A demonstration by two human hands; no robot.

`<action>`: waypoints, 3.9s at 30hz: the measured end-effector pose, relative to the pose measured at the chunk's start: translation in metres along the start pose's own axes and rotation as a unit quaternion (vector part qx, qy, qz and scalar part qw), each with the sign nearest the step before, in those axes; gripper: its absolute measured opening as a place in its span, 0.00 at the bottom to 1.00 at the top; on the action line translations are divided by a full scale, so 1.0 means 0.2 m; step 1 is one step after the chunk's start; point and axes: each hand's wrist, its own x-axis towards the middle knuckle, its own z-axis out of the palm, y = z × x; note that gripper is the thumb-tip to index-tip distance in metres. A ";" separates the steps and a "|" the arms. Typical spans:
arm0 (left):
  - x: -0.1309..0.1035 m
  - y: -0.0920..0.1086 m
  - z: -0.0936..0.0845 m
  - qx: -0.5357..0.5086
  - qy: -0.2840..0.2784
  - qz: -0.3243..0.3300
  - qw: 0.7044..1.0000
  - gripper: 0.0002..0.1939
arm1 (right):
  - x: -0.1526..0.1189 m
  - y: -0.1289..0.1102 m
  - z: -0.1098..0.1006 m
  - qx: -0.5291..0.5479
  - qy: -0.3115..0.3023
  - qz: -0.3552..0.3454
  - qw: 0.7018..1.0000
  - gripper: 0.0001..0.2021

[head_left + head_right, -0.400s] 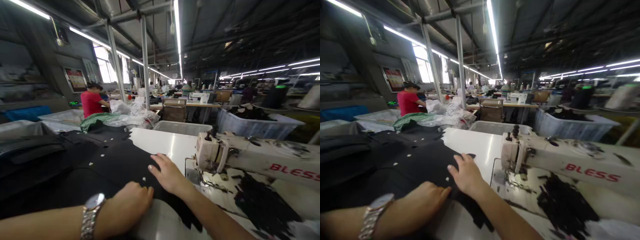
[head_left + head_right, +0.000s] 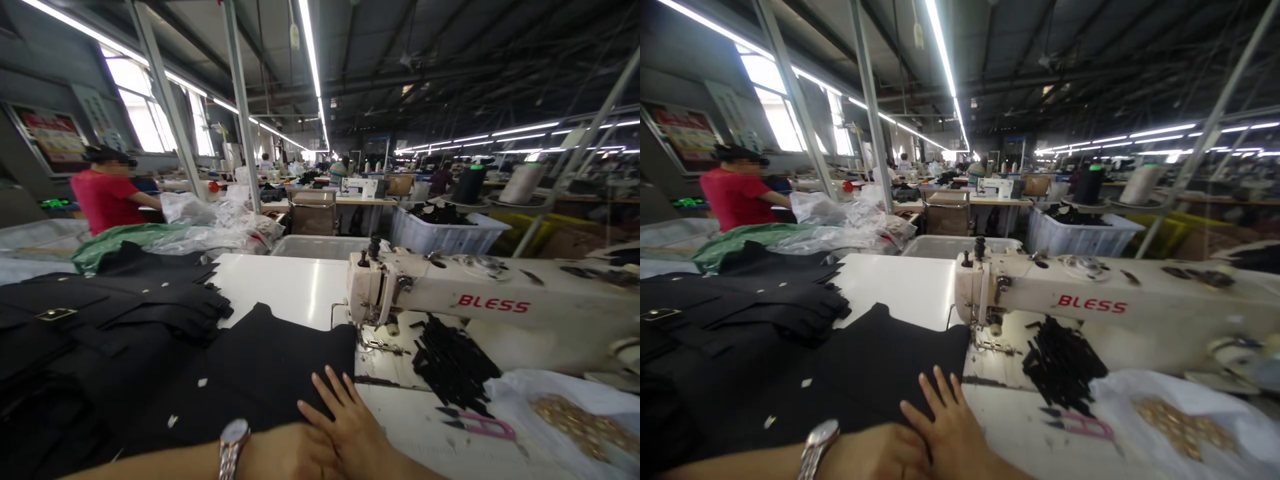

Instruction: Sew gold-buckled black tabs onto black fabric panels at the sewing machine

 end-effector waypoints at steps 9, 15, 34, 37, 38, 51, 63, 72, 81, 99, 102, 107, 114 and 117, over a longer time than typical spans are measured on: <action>0.05 -0.25 0.03 0.186 0.016 -0.280 0.942 0.27 | -0.11 0.08 -0.19 0.005 -0.020 -0.078 0.997 0.27; 0.14 -0.15 0.15 0.217 0.047 -0.365 0.904 0.27 | -0.17 0.16 -0.26 -0.026 -0.056 -0.136 0.989 0.25; 0.36 -0.08 0.04 0.158 0.003 -0.223 0.962 0.09 | -0.34 0.56 -0.50 -0.159 0.136 0.176 0.962 0.13; 0.42 -0.09 0.06 0.161 0.031 -0.220 0.962 0.06 | -0.33 0.58 -0.49 -0.142 0.116 0.191 0.964 0.11; 0.42 -0.10 0.07 0.156 0.046 -0.223 0.961 0.06 | -0.33 0.58 -0.49 -0.131 0.116 0.197 0.965 0.11; 0.41 -0.20 0.09 -0.587 0.197 -0.251 0.744 0.23 | -0.26 0.27 -0.34 0.222 0.205 0.216 0.928 0.16; 0.41 -0.21 0.10 -0.651 0.190 -0.297 0.673 0.20 | -1.01 0.45 -0.55 0.071 0.223 0.435 0.869 0.16; 0.42 -0.21 0.11 -0.642 0.185 -0.313 0.674 0.20 | -1.15 0.65 -0.50 -0.067 0.226 0.500 0.833 0.12; 0.41 -0.23 0.12 -0.644 0.183 -0.306 0.677 0.19 | -1.05 0.74 -0.49 -0.062 0.223 0.472 0.850 0.03; 0.41 -0.23 0.10 -0.669 0.211 -0.264 0.662 0.17 | -0.24 0.17 -0.32 0.179 0.351 0.115 0.912 0.05; 0.40 -0.24 0.11 -0.677 0.202 -0.257 0.660 0.16 | -0.21 0.19 -0.27 0.191 0.359 0.073 0.911 0.05; 0.40 -0.26 0.11 -0.687 0.191 -0.250 0.655 0.15 | -0.23 0.21 -0.25 0.179 0.405 0.061 0.894 0.04; 0.39 -0.26 0.11 -0.695 0.190 -0.254 0.645 0.15 | -0.22 0.23 -0.26 0.193 0.403 0.050 0.893 0.03; 0.39 -0.26 0.12 -0.694 0.188 -0.251 0.648 0.14 | -0.22 0.23 -0.26 0.184 0.382 0.043 0.905 0.02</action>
